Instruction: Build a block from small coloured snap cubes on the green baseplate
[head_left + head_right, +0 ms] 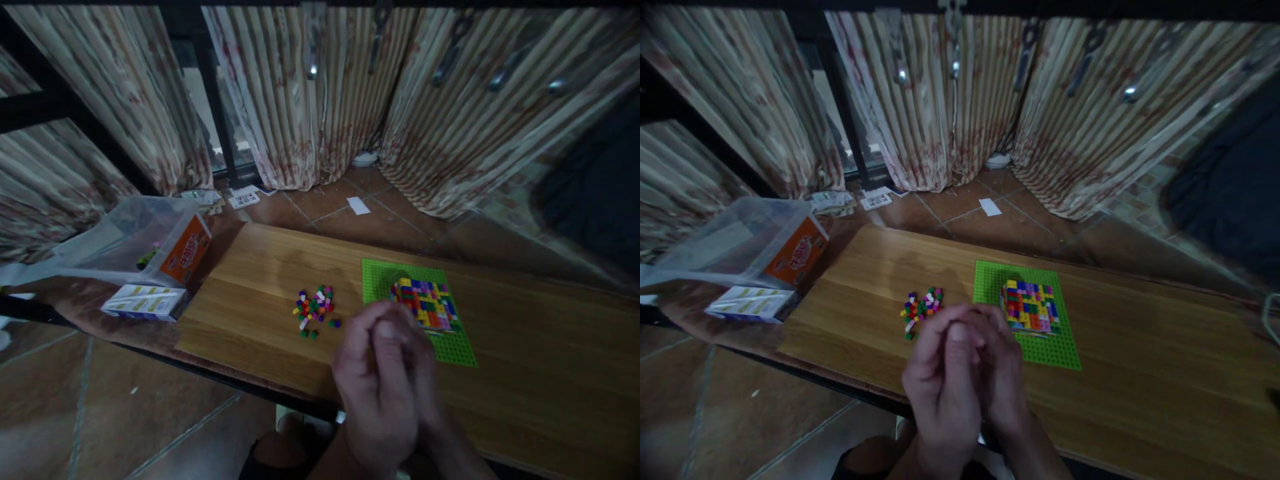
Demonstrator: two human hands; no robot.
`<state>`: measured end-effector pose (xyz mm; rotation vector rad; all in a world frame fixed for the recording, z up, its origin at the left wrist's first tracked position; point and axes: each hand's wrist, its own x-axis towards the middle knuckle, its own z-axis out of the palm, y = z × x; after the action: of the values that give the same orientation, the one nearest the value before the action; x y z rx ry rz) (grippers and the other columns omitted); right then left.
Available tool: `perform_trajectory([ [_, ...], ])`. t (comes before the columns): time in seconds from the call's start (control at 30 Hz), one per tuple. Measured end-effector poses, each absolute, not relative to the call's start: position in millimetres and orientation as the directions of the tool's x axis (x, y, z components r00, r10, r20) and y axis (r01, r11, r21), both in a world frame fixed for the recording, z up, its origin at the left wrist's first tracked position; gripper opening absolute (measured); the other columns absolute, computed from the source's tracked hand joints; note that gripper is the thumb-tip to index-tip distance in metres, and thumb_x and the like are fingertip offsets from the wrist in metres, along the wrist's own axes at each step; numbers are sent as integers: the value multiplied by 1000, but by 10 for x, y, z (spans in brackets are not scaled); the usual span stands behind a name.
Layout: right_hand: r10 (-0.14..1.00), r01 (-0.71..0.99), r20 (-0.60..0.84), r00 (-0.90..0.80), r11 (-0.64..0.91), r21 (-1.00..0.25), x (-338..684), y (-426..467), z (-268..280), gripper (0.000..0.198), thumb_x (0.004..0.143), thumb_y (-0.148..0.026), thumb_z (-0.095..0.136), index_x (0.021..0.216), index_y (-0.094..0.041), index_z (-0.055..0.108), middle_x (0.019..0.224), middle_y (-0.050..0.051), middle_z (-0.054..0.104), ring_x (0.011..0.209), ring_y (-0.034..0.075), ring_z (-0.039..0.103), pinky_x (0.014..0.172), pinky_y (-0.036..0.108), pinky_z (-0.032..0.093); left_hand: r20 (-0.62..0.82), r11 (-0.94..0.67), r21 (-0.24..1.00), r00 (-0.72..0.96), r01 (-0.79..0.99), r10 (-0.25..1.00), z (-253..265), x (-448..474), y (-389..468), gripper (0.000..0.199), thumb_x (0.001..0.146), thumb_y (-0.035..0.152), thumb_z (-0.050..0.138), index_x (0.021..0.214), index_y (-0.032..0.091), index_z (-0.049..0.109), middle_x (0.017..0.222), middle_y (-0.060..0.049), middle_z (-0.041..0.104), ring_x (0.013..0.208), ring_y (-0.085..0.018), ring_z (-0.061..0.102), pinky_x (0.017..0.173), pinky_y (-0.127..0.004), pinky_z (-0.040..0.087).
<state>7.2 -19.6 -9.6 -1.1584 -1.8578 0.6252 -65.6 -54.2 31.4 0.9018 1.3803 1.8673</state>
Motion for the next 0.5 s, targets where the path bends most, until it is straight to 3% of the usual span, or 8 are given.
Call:
perform_trajectory([
  [0.07, 890, 525, 441, -113, 431, -734, 305, -125, -17, 12, 91, -33, 60, 94, -28, 71, 103, 3, 63, 96, 19, 64, 72, 30, 55, -23, -130, 971, -621, -200, 784, 279, -696, -448, 22, 94, 29, 50, 107, 17, 64, 89, -4, 70, 76, -14, 65, 69, -26, 52],
  [0.2, 886, 581, 465, 10, 373, -723, 782, 71, -12, 9, 86, -35, 67, 88, -28, 72, 104, 4, 61, 92, 19, 63, 70, 32, 54, -210, 102, 960, -428, -262, 879, 204, -689, -318, 19, 85, 24, 59, 102, 16, 65, 75, 0, 62, 63, -10, 54, 57, -20, 43],
  [0.33, 910, 583, 411, -57, 365, -726, 1027, 138, -130, 9, 85, -37, 68, 88, -29, 74, 111, 4, 59, 99, 21, 62, 76, 36, 55, -314, 290, 945, -178, -148, 932, 146, -550, -327, 25, 90, 28, 53, 110, 18, 64, 59, 5, 49, 49, -9, 40, 46, -20, 30],
  [0.5, 903, 635, 417, -109, 386, -670, 986, 136, -225, 9, 86, -33, 66, 88, -30, 74, 115, 4, 58, 102, 22, 60, 86, 41, 54, -352, 355, 935, -113, 7, 929, 97, -416, -341, 31, 92, 29, 49, 118, 18, 61, 63, 3, 52, 53, -11, 46, 49, -22, 34],
])
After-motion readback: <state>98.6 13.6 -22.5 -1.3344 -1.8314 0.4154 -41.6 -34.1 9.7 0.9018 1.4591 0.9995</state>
